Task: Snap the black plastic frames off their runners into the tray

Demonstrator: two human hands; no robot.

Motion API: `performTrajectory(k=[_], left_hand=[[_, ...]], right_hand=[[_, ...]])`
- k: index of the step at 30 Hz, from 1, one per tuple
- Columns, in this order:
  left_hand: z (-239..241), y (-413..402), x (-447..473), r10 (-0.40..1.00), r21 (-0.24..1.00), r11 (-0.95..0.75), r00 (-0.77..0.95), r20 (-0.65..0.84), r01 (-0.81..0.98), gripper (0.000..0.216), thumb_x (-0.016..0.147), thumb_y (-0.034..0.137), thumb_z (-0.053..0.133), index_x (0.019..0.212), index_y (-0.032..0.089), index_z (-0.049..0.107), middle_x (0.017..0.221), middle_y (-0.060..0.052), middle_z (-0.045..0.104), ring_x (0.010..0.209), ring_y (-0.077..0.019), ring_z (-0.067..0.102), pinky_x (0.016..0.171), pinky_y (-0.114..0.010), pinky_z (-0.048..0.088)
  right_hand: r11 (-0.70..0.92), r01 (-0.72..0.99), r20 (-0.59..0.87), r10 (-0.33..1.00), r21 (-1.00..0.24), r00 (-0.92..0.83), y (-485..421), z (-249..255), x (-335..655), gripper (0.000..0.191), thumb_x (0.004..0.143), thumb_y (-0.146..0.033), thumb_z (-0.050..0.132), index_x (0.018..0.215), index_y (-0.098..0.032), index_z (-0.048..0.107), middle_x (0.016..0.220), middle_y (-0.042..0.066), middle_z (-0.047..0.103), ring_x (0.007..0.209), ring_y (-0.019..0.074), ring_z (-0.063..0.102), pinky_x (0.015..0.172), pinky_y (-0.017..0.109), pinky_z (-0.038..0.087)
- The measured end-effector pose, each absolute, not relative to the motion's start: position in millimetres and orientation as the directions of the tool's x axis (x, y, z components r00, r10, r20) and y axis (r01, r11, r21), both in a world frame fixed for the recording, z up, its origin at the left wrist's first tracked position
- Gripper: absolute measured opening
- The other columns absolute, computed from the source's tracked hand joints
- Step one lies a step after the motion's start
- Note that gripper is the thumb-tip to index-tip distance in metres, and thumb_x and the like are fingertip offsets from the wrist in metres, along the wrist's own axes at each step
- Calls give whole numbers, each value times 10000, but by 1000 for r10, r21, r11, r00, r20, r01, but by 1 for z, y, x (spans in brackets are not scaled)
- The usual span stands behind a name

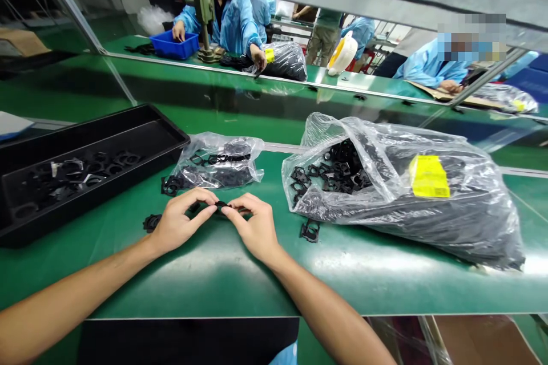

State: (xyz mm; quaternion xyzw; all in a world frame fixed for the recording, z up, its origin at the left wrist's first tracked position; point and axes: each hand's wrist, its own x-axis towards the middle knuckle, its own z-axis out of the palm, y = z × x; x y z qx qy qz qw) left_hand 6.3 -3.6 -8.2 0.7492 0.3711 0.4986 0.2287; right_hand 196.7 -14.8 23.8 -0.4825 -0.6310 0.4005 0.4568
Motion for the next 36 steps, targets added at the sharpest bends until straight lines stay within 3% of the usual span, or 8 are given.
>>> performTrajectory(k=[7,15,23,27,30,32,36], left_hand=[[-12,-1,9,905,899,-412,176,386,146,122,891,297,674,865,178,664,810,-21,706,749,-148,694,718,-256,588],[-13,1,8,913,918,-387,174,369,82,179,881,343,694,832,175,659,782,-29,687,738,-152,673,704,-264,581],[-8,-7,5,870,817,-492,203,449,300,92,904,248,655,840,184,642,795,-11,686,740,-133,651,725,-242,538],[-8,-8,6,845,784,-535,218,488,316,72,939,224,601,912,186,656,832,-23,697,754,-134,670,729,-246,561],[-7,-6,5,756,676,-653,239,610,342,135,932,160,586,1021,195,682,1018,-71,702,932,-166,692,847,-303,582],[-6,-6,5,679,586,-729,260,687,354,174,909,122,604,1022,210,704,1086,-81,689,1000,-180,688,884,-328,584],[-5,-6,4,609,510,-783,273,745,356,181,893,92,625,962,219,734,1004,-56,714,929,-162,700,829,-299,591]], right_hand=[[285,301,255,957,-910,-137,-18,24,198,183,854,-348,714,728,-216,733,723,39,681,692,183,614,692,317,515],[294,312,266,955,-903,-131,-17,22,198,163,862,-348,709,767,-223,753,759,43,694,717,187,630,676,308,521],[249,323,220,968,-913,-125,-17,28,199,147,836,-287,704,716,-212,739,738,45,703,701,181,629,677,302,509],[13,109,0,993,-994,-115,-12,25,199,223,760,-383,776,662,-195,709,660,17,685,632,155,620,655,285,512],[-194,-71,-182,971,-978,-154,-8,24,200,307,692,-460,826,662,-178,708,583,4,674,554,129,610,609,259,511],[-266,-122,-242,953,-956,-182,-7,23,200,336,665,-479,843,660,-171,710,569,8,679,531,119,611,577,240,503],[-279,-104,-253,944,-955,-214,-7,22,199,362,689,-512,824,680,-170,708,576,9,678,531,114,615,564,229,501]])
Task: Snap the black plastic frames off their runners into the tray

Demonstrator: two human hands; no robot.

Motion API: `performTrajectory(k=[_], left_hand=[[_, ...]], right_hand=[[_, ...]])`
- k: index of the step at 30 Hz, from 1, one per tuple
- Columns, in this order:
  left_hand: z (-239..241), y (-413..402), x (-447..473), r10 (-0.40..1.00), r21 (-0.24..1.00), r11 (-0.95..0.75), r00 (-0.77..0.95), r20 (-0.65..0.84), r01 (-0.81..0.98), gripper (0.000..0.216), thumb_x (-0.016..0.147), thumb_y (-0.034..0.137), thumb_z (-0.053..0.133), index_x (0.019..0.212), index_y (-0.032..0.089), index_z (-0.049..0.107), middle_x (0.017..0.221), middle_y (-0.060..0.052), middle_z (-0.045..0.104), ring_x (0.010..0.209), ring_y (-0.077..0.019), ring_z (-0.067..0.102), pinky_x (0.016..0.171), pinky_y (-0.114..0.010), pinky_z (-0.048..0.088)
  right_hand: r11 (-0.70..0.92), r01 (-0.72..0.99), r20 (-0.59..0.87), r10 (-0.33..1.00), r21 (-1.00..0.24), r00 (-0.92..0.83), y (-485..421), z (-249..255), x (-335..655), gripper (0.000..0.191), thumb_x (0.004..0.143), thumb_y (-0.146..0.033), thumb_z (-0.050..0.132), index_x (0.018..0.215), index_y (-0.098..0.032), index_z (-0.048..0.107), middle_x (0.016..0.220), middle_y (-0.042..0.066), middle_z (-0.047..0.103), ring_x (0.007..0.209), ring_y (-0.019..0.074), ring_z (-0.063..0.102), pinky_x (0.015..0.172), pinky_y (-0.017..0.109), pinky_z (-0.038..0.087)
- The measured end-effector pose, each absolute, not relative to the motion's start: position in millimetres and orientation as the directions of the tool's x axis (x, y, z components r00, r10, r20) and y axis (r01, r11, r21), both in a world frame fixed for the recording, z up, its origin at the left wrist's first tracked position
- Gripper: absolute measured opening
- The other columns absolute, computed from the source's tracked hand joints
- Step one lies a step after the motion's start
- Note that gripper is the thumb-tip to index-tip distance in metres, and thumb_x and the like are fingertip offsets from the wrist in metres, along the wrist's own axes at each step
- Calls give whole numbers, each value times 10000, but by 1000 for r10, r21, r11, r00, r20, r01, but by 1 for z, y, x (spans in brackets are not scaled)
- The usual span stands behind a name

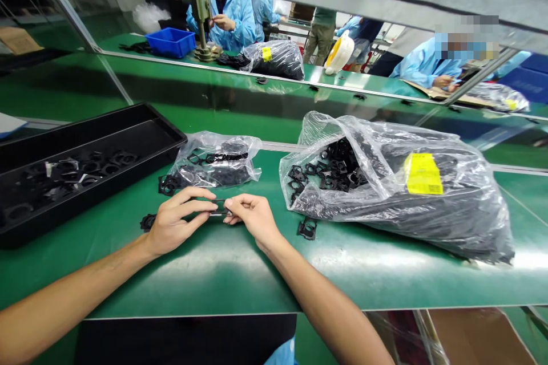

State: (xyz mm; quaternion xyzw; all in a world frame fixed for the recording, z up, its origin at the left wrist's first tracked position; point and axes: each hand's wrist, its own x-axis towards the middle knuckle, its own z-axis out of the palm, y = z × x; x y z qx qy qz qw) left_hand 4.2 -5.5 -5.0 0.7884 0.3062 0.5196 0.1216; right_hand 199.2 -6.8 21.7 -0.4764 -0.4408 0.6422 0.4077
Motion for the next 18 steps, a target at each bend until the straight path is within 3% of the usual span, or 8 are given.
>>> performTrajectory(k=[5,8,12,18], left_hand=[[-2,-3,4,687,615,-717,185,703,327,129,898,129,653,950,202,745,897,-38,738,828,-140,698,776,-266,577],[-3,-1,4,758,701,-645,135,638,305,89,899,169,667,922,196,748,839,-28,739,777,-135,687,741,-253,564],[-6,0,4,808,760,-585,115,578,284,72,893,233,686,897,189,742,821,-28,735,759,-141,683,732,-258,560],[-7,1,4,810,769,-584,123,573,261,83,882,234,700,825,175,691,791,-20,711,738,-135,653,730,-263,535]], right_hand=[[-29,66,-36,993,-997,-115,-10,22,198,309,785,-467,760,929,-194,744,796,25,713,717,146,659,667,266,538],[158,163,129,976,-974,-175,-13,25,199,214,790,-380,776,936,-224,759,959,56,715,860,181,669,736,297,558],[321,269,274,941,-908,-198,-15,25,199,69,847,-270,718,881,-227,759,896,55,717,826,190,663,767,325,555],[430,317,383,902,-845,-200,-11,21,198,66,872,-198,669,887,-219,729,886,45,711,786,177,654,718,312,551]])
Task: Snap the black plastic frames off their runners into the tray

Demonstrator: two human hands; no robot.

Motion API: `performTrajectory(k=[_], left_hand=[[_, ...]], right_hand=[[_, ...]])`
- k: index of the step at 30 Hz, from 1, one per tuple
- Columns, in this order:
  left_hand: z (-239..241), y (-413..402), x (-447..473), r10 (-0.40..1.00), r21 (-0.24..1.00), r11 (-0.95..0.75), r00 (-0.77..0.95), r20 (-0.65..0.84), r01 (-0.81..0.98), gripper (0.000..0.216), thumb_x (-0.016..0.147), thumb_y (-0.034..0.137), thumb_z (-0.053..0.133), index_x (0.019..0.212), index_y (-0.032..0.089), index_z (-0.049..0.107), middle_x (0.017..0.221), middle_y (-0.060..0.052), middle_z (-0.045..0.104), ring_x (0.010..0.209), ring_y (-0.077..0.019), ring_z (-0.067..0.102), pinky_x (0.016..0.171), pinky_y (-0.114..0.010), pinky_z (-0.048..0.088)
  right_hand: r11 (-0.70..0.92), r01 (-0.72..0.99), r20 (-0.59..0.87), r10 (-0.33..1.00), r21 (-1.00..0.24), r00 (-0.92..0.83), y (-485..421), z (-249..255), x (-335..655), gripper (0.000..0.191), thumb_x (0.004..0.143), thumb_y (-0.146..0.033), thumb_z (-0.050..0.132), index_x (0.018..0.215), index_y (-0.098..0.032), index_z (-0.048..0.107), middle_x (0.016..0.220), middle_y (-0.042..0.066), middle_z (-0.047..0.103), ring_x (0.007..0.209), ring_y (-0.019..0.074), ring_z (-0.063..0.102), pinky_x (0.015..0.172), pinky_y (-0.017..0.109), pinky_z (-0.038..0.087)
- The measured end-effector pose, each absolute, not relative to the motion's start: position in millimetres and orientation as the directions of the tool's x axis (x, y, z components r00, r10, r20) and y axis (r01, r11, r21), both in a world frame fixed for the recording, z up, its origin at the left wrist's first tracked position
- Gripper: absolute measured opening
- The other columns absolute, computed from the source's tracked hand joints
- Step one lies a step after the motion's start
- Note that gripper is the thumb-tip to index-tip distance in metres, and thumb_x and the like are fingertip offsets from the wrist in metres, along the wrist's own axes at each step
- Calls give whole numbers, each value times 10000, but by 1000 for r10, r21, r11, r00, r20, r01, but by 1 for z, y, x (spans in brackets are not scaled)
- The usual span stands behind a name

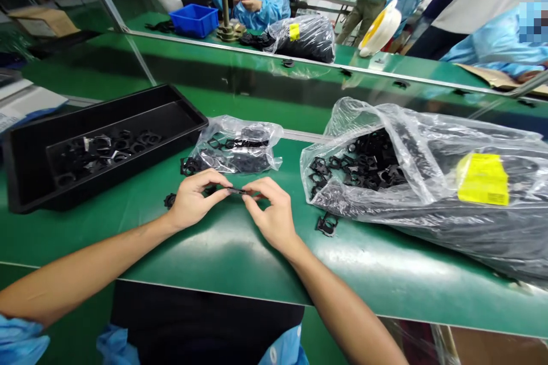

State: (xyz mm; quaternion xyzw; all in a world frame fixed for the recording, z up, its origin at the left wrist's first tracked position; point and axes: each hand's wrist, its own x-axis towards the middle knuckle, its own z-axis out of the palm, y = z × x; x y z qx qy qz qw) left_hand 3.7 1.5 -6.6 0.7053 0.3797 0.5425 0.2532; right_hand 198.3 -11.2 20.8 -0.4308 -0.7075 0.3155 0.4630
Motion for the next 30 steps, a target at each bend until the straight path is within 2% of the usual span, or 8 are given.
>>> performTrajectory(k=[5,8,13,17,24,30], left_hand=[[-2,1,1,782,745,-623,201,590,239,49,885,179,678,836,184,680,791,-13,694,743,-132,630,718,-260,504],[-3,0,2,801,771,-597,200,563,219,45,874,182,688,831,182,677,796,-11,693,750,-130,632,736,-259,502],[-7,0,7,914,914,-396,129,384,84,96,836,235,727,819,168,662,789,-2,680,739,-120,644,756,-242,530],[-7,2,9,962,974,-225,152,225,-18,163,791,289,764,850,156,689,810,-16,687,762,-134,667,763,-250,559],[-4,6,4,973,995,10,230,12,-94,304,685,383,859,796,131,729,797,-43,739,764,-172,699,788,-306,588],[-1,6,5,950,944,184,297,-99,-273,358,645,383,897,842,115,763,821,-69,774,763,-196,733,821,-366,613]], right_hand=[[559,335,510,829,-758,-229,-12,21,201,85,877,-146,665,859,-210,717,818,30,683,771,169,643,736,323,544],[546,345,495,838,-764,-230,-11,21,201,82,883,-164,658,834,-212,703,821,34,672,778,175,641,722,326,545],[385,309,332,919,-870,-211,-9,19,198,77,881,-277,674,878,-208,709,898,45,705,796,168,665,681,277,560],[316,310,258,942,-897,-214,-9,18,197,164,876,-355,692,843,-199,731,824,41,703,733,166,668,692,284,575],[283,307,238,955,-909,-177,-9,19,197,195,852,-379,713,788,-196,728,765,37,689,679,162,656,661,282,569],[203,236,169,973,-950,-158,-9,20,195,231,820,-407,735,753,-190,695,775,36,686,677,162,657,677,285,567]])
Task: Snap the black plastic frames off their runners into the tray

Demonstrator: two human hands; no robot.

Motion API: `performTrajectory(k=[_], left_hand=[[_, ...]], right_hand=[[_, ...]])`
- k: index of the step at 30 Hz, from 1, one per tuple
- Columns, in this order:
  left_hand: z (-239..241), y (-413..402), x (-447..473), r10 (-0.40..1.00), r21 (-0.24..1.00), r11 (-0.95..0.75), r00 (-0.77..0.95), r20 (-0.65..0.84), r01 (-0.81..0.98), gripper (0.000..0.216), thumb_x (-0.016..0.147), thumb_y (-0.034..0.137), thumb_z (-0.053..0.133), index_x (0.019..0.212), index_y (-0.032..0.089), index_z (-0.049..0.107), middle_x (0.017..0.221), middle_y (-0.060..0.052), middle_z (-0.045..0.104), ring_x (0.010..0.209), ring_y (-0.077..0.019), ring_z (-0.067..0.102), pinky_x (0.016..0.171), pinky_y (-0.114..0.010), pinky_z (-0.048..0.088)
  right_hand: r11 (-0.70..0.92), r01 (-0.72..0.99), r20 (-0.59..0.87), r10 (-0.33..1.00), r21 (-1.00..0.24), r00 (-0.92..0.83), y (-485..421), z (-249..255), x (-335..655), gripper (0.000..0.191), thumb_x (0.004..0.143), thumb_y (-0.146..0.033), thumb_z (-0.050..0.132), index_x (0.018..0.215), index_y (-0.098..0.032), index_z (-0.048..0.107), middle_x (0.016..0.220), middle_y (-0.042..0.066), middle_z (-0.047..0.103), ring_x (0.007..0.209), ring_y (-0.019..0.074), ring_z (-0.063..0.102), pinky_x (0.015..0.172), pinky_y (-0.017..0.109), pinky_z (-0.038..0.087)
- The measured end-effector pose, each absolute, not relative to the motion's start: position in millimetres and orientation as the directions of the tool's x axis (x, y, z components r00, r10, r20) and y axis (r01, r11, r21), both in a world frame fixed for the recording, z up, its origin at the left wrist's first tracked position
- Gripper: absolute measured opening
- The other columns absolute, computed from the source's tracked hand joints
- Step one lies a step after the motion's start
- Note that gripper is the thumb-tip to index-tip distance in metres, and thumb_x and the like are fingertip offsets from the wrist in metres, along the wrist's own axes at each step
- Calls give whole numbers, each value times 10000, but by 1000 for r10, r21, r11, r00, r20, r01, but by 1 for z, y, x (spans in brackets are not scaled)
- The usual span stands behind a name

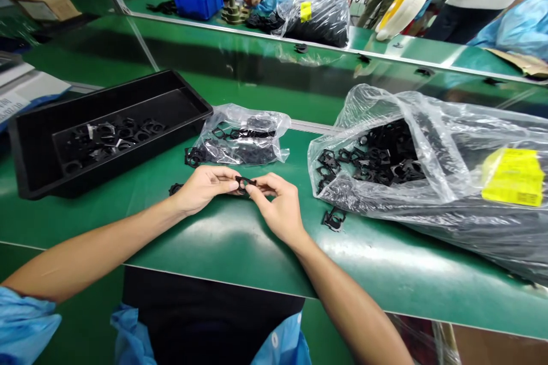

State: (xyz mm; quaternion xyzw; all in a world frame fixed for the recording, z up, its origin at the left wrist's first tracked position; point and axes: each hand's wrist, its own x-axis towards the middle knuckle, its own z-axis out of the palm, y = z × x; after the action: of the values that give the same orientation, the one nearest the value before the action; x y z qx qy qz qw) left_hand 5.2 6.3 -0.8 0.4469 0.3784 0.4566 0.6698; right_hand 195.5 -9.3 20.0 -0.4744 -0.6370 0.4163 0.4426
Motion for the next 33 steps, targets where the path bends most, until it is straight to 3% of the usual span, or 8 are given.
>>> performTrajectory(k=[8,17,21,26,29,33], left_hand=[[3,9,1,945,974,164,308,-110,-154,298,612,352,906,781,134,794,787,-61,777,744,-191,719,787,-334,601],[4,12,-4,889,964,222,438,-137,-149,324,625,340,911,805,121,753,778,-42,739,737,-151,680,760,-293,562],[1,12,-2,887,936,276,434,-160,-219,374,649,380,904,817,118,697,725,-18,690,673,-136,671,722,-293,554],[5,6,6,933,952,210,337,-127,-221,354,658,362,892,792,140,651,650,21,638,588,-116,643,634,-248,519],[6,-2,10,954,967,157,283,-96,-202,324,706,367,854,754,155,614,613,28,624,570,-112,629,621,-236,503],[0,-5,10,949,983,141,300,-102,-114,288,760,380,802,851,159,643,625,13,647,608,-132,642,656,-252,518]], right_hand=[[10,116,-9,986,-993,-165,-7,21,196,352,733,-495,811,690,-185,652,594,-5,627,556,149,624,597,280,526],[-113,28,-117,973,-993,-201,-4,25,194,461,607,-557,882,645,-174,628,592,-5,639,530,125,611,590,264,523],[-107,41,-113,973,-993,-203,-4,26,193,471,619,-575,869,637,-177,619,583,2,644,525,134,624,587,270,530],[-68,59,-77,986,-996,-147,-7,23,194,459,626,-582,858,669,-184,634,579,6,641,525,153,632,560,279,539],[-34,93,-45,992,-995,-116,-12,20,193,412,696,-546,817,647,-191,615,574,1,625,529,152,630,550,271,533],[15,166,-3,994,-986,-110,-16,15,196,304,788,-438,750,677,-183,628,611,4,631,558,149,626,563,262,523]])
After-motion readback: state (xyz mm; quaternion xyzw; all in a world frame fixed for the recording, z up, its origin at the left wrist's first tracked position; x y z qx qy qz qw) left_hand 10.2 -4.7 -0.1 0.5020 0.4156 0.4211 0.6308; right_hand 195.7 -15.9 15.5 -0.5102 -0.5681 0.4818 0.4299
